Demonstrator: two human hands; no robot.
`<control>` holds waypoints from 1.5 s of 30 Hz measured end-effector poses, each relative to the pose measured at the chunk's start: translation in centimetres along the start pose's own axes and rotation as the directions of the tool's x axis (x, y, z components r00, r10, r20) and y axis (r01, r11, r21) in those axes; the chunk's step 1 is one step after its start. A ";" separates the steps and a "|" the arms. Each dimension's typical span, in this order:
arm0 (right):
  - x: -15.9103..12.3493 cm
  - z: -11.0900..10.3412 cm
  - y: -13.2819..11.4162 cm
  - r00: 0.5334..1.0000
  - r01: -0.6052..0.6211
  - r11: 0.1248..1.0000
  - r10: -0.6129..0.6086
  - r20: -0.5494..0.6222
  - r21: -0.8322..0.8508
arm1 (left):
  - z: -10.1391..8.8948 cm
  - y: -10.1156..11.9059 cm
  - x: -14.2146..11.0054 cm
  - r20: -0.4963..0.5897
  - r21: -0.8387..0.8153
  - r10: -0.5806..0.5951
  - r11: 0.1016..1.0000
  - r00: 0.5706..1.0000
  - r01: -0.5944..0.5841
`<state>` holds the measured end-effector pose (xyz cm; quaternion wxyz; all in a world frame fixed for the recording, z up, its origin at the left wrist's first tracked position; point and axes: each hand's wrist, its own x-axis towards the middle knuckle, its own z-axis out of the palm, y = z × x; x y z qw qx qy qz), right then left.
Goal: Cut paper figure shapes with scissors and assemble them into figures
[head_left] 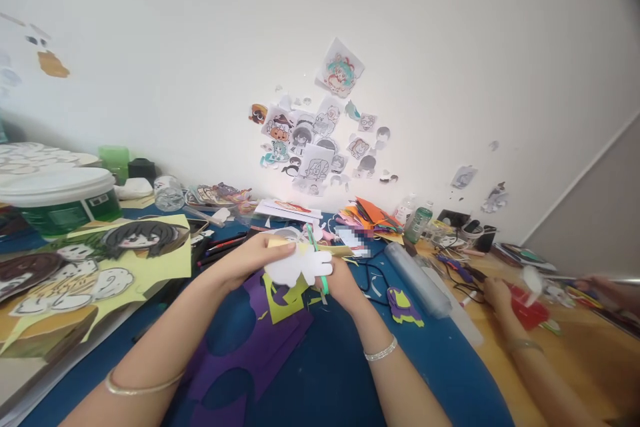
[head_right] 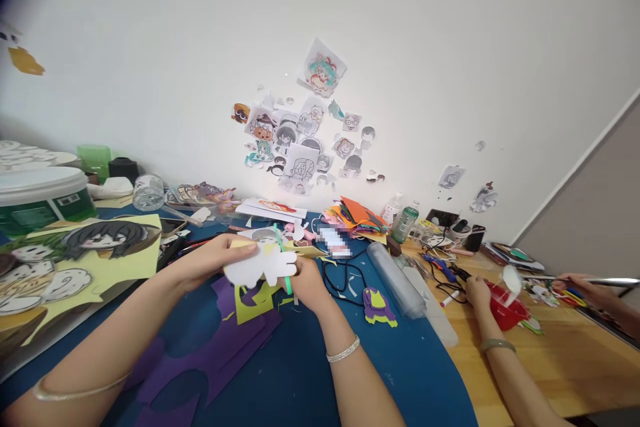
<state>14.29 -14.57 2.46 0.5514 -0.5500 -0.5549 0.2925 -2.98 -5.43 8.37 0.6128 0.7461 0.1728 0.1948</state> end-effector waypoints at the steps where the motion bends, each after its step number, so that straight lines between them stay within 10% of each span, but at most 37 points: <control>1: 0.1 0.0 0.1 0.998 -0.019 1.000 0.019 -0.051 0.011 | -0.1 0.0 -0.1 0.039 -0.026 0.035 0.999 0.999 -0.034; 5: 0.5 0.1 0.4 0.988 -0.038 0.999 0.042 -0.146 0.028 | 1.0 -0.2 0.0 0.140 0.090 0.139 0.984 0.980 -0.152; 9: 0.5 0.5 0.3 0.984 -0.005 1.000 0.004 -0.177 -0.004 | 3.6 -1.6 1.3 -0.170 0.245 0.235 0.951 0.957 -0.190; 18: 0.7 0.5 2.0 0.985 -0.020 0.980 -0.014 -0.171 -0.197 | 5.4 -2.6 1.8 -0.572 -0.045 0.073 0.992 0.817 -0.120; 31: -0.5 0.0 0.3 0.986 -0.104 0.994 0.101 0.131 0.014 | 4.7 -2.2 1.7 -0.553 0.121 0.123 0.990 0.824 -0.066; 45: -0.6 -0.2 -0.4 0.989 -0.040 0.999 0.040 0.146 -0.007 | 4.4 -2.2 1.8 -0.500 0.079 0.131 0.991 0.856 -0.106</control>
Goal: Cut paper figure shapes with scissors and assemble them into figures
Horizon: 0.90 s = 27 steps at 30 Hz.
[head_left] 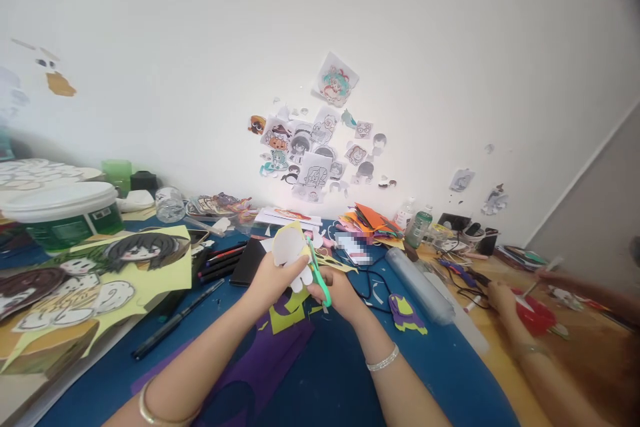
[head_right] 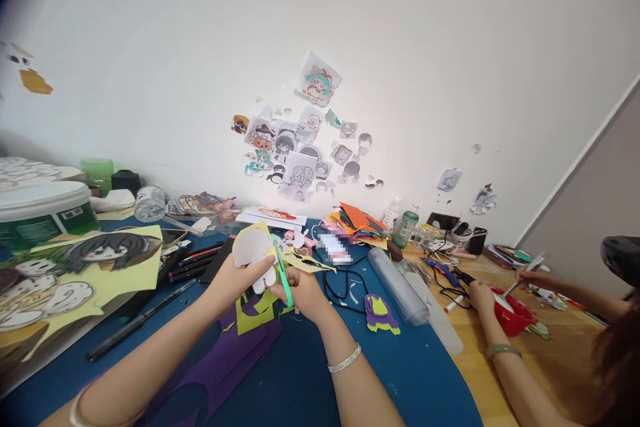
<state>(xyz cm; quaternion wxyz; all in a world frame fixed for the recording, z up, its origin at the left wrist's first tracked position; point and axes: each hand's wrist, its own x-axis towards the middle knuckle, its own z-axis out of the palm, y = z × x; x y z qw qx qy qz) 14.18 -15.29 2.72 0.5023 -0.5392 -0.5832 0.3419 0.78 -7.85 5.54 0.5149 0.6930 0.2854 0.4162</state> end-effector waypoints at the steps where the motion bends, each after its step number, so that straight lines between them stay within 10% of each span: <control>1: 0.0 0.0 0.1 1.000 0.008 1.000 -0.008 -0.008 -0.014 | -0.1 0.0 0.1 0.000 0.013 0.003 1.000 1.000 -0.003; 27: 0.1 0.1 0.5 0.995 -0.029 0.997 0.022 -0.094 -0.072 | -1.6 1.0 0.2 0.155 -0.057 -0.136 0.988 0.979 0.146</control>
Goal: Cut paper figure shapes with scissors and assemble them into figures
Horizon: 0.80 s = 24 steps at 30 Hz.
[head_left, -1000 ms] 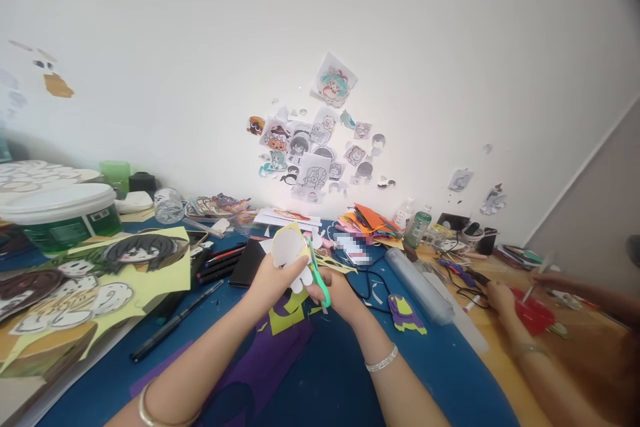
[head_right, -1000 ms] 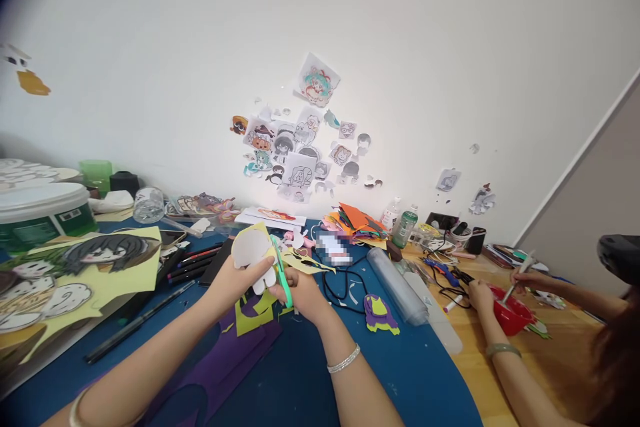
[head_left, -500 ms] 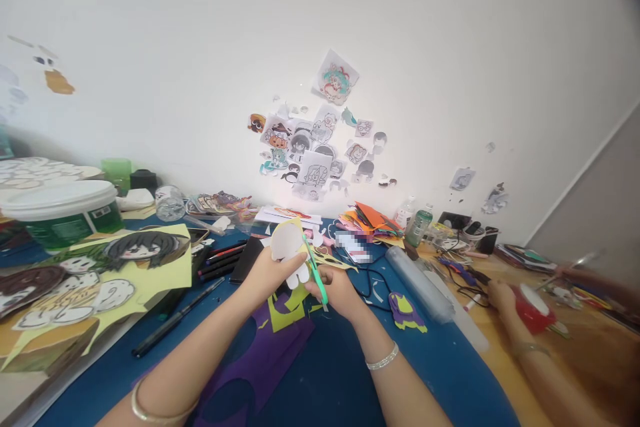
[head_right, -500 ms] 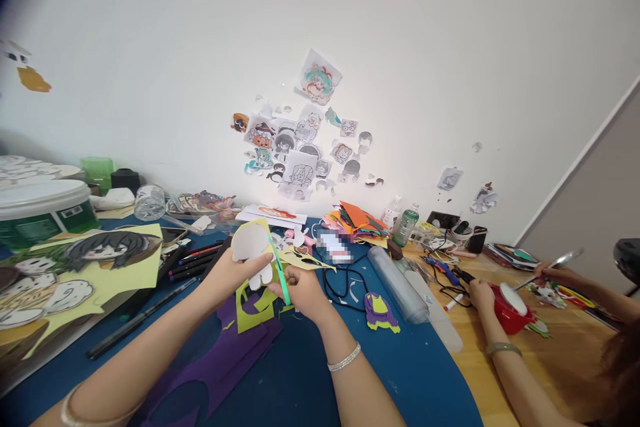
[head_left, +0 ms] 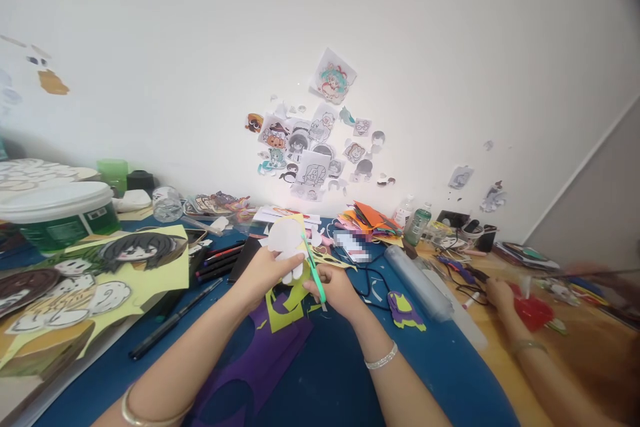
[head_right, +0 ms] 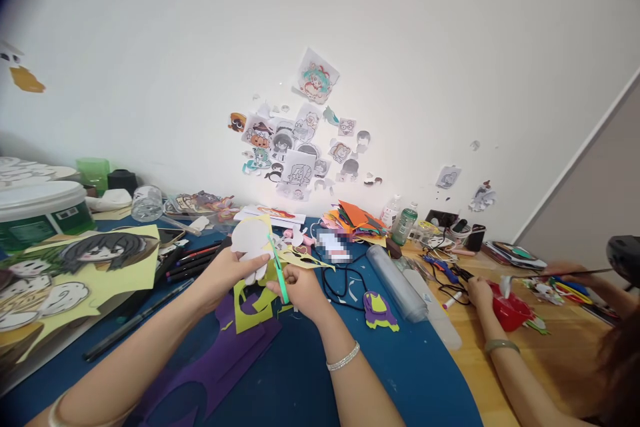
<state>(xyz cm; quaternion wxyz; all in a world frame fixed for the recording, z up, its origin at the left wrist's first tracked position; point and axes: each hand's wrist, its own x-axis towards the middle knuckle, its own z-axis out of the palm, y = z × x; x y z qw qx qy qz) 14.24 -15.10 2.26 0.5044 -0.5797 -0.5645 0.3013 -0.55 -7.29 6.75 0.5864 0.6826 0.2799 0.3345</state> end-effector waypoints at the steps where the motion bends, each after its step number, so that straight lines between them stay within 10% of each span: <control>1: -0.1 -0.1 0.0 1.000 -0.002 1.000 0.002 0.010 -0.011 | -0.2 0.1 0.0 -0.002 0.018 -0.023 1.000 1.000 0.023; 10: -0.3 -0.1 -0.1 0.984 -0.061 0.997 0.052 0.171 0.050 | -1.2 0.3 0.3 0.104 0.172 -0.066 0.984 0.992 0.047; 24: -0.3 -0.2 0.3 0.990 -0.070 0.992 0.083 0.116 -0.109 | -2.0 0.4 0.4 0.174 0.152 -0.071 0.987 0.982 0.045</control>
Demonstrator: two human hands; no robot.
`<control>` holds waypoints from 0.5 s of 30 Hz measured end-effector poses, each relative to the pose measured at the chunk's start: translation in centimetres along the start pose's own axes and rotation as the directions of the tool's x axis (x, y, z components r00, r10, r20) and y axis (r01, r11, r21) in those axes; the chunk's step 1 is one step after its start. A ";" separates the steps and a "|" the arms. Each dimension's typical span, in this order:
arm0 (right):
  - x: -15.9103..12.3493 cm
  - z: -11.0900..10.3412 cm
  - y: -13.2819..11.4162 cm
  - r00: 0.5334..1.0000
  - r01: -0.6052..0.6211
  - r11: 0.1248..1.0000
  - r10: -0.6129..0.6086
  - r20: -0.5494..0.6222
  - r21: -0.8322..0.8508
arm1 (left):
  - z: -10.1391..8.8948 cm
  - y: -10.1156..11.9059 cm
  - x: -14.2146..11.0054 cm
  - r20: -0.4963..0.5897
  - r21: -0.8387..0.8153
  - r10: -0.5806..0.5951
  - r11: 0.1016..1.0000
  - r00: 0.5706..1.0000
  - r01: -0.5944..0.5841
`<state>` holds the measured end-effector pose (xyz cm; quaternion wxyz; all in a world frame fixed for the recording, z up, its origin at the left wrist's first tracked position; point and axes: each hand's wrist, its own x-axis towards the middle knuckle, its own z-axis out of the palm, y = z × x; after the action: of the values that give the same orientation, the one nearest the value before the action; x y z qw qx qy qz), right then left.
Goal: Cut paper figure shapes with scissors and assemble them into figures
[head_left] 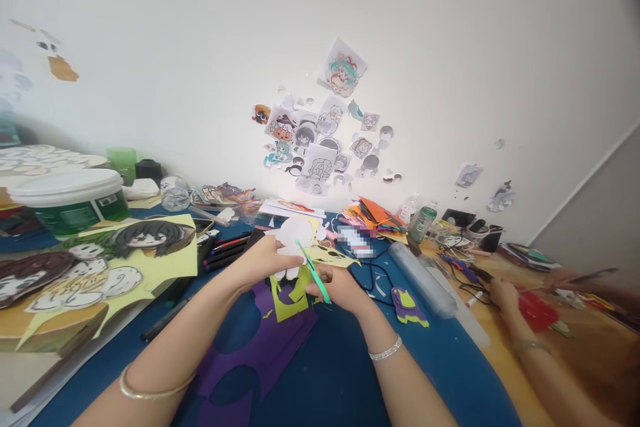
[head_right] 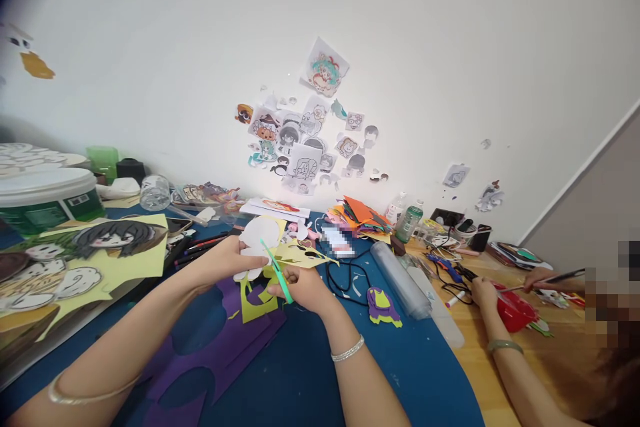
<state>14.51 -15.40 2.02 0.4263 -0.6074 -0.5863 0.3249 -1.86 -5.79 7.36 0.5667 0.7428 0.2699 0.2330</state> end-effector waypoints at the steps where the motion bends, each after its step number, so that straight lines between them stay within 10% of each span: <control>1: 0.1 0.0 0.1 1.000 0.011 1.000 -0.011 -0.016 0.002 | 0.0 -0.1 0.1 -0.008 -0.020 -0.004 1.000 1.000 0.003; 8: 0.9 -0.1 0.7 0.995 0.013 0.998 -0.006 -0.104 0.068 | 0.8 -0.3 0.5 0.042 -0.305 0.011 0.952 0.999 0.002; 15: 0.7 -0.2 0.5 0.998 0.054 0.989 -0.056 0.011 0.138 | 1.4 -0.6 0.6 -0.033 -0.004 0.178 0.984 0.984 -0.178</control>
<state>15.01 -14.71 1.77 0.4718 -0.5575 -0.5822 0.3573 -0.63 -6.28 6.51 0.5416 0.7582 0.2109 0.2954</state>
